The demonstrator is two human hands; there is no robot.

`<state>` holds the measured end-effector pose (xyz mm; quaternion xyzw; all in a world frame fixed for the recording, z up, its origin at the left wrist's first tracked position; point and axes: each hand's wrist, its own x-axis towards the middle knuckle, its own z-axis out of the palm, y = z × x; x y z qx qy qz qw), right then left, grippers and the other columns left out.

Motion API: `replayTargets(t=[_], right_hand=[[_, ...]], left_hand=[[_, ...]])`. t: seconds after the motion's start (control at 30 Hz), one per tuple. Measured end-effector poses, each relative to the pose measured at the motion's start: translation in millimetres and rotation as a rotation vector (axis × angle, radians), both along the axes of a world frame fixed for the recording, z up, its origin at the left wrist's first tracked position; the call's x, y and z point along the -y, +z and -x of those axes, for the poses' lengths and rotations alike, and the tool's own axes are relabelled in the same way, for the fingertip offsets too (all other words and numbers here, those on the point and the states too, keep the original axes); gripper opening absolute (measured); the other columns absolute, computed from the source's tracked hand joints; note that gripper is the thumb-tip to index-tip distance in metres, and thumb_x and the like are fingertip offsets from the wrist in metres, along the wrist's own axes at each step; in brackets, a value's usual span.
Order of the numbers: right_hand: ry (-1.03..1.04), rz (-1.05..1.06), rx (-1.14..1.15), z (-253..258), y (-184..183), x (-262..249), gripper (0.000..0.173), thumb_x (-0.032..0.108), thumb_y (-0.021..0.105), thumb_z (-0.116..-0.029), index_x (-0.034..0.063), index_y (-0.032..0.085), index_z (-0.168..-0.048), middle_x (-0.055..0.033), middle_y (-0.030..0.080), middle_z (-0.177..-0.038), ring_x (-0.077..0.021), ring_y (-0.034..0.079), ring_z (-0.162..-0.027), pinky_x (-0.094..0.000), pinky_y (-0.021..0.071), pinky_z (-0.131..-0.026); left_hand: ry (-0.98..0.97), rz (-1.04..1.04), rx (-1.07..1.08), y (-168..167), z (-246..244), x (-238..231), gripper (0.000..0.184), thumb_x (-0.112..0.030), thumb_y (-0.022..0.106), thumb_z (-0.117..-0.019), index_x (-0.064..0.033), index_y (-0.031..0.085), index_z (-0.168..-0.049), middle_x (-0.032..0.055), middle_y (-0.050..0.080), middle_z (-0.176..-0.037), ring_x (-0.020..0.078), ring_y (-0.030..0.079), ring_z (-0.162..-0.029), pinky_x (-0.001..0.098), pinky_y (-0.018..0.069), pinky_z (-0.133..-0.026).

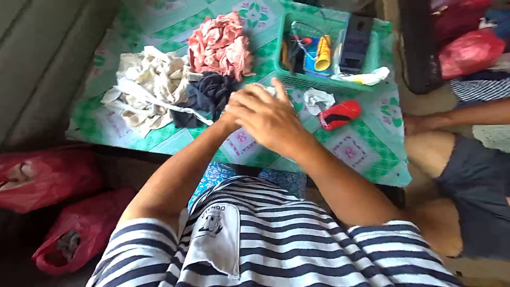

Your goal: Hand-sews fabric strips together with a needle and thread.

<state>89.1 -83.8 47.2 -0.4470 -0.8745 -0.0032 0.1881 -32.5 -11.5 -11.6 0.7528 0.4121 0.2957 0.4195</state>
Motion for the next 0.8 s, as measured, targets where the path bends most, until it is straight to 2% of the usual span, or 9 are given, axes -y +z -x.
replayTargets(t=[0.03, 0.07, 0.13, 0.17, 0.27, 0.37, 0.63, 0.8], right_hand=[[-0.078, -0.036, -0.073, -20.3, 4.3, 0.6, 0.028, 0.022, 0.055, -0.1042, 0.0112, 0.073, -0.123, -0.0139, 0.068, -0.131, -0.0371, 0.060, -0.128, -0.0705, 0.0314, -0.113], [-0.132, -0.062, -0.186, -36.7, 5.2, 3.8, 0.027, 0.019, 0.057, -0.1034, 0.0074, 0.074, -0.120, -0.0149, 0.070, -0.125, -0.0347, 0.063, -0.122, -0.0644, 0.0371, -0.111], [-0.181, -0.046, -0.466, -56.1, -2.5, 14.2, 0.024, 0.014, 0.058, -0.1030, 0.0029, 0.075, -0.116, -0.0140, 0.072, -0.114, -0.0252, 0.067, -0.110, -0.0442, 0.0513, -0.101], [-0.182, -0.022, -0.574, -60.3, -8.4, 18.2, 0.023, 0.012, 0.058, -0.1023, 0.0008, 0.075, -0.113, -0.0144, 0.072, -0.110, -0.0222, 0.067, -0.106, -0.0384, 0.0542, -0.097], [-0.147, 0.048, -0.711, -56.3, -23.1, 29.4, 0.020, 0.007, 0.061, -0.0983, -0.0028, 0.074, -0.111, -0.0144, 0.071, -0.104, -0.0172, 0.068, -0.096, -0.0315, 0.0578, -0.088], [-0.117, 0.034, -0.715, -46.7, -21.8, 37.3, 0.018, 0.003, 0.065, -0.0950, -0.0040, 0.072, -0.110, -0.0145, 0.070, -0.102, -0.0186, 0.068, -0.094, -0.0321, 0.0586, -0.086], [-0.145, -0.088, -0.757, -41.1, -22.7, 43.4, 0.011, -0.001, 0.066, -0.0932, -0.0059, 0.068, -0.103, -0.0144, 0.068, -0.098, -0.0150, 0.068, -0.089, -0.0257, 0.0587, -0.082], [-0.198, -0.084, -0.755, -37.0, -15.5, 47.4, 0.017, -0.002, 0.064, -0.0950, -0.0066, 0.064, -0.111, -0.0151, 0.069, -0.101, -0.0152, 0.070, -0.090, -0.0271, 0.0598, -0.083]], left_hand=[[0.045, 0.202, 0.307, 2.3, 5.6, 6.1, 0.023, -0.003, 0.059, -0.0964, 0.0037, 0.062, -0.118, 0.0082, 0.068, -0.108, 0.0101, 0.065, -0.099, 0.0279, 0.0542, -0.090], [0.052, 0.382, 0.511, 4.1, 13.8, 13.2, 0.017, -0.002, 0.059, -0.0952, -0.0017, 0.061, -0.112, 0.0036, 0.068, -0.100, 0.0093, 0.066, -0.088, 0.0291, 0.0576, -0.081], [0.048, 0.612, 0.735, 5.9, 25.8, 32.1, 0.016, -0.001, 0.056, -0.0953, -0.0096, 0.060, -0.109, 0.0011, 0.069, -0.097, 0.0111, 0.067, -0.083, 0.0300, 0.0586, -0.076], [0.047, 0.668, 0.802, 7.5, 27.4, 40.7, 0.017, -0.001, 0.054, -0.0959, -0.0122, 0.061, -0.107, 0.0012, 0.070, -0.097, 0.0112, 0.068, -0.082, 0.0289, 0.0590, -0.076], [-0.014, 0.729, 0.940, 14.2, 23.3, 60.7, 0.020, -0.002, 0.056, -0.0966, -0.0173, 0.068, -0.102, 0.0023, 0.071, -0.100, 0.0104, 0.069, -0.081, 0.0265, 0.0600, -0.075], [-0.108, 0.714, 0.993, 20.0, 18.8, 69.4, 0.017, -0.005, 0.061, -0.0962, -0.0173, 0.071, -0.103, 0.0040, 0.072, -0.097, 0.0099, 0.070, -0.080, 0.0263, 0.0604, -0.075], [-0.084, 0.659, 1.007, 29.9, 11.9, 75.5, 0.018, 0.001, 0.063, -0.0948, -0.0126, 0.071, -0.102, 0.0055, 0.072, -0.095, 0.0111, 0.071, -0.082, 0.0260, 0.0603, -0.077], [-0.008, 0.458, 0.903, 32.0, 3.1, 79.0, 0.020, 0.003, 0.064, -0.0930, -0.0133, 0.069, -0.104, -0.0001, 0.072, -0.093, 0.0070, 0.069, -0.082, 0.0239, 0.0584, -0.076]])
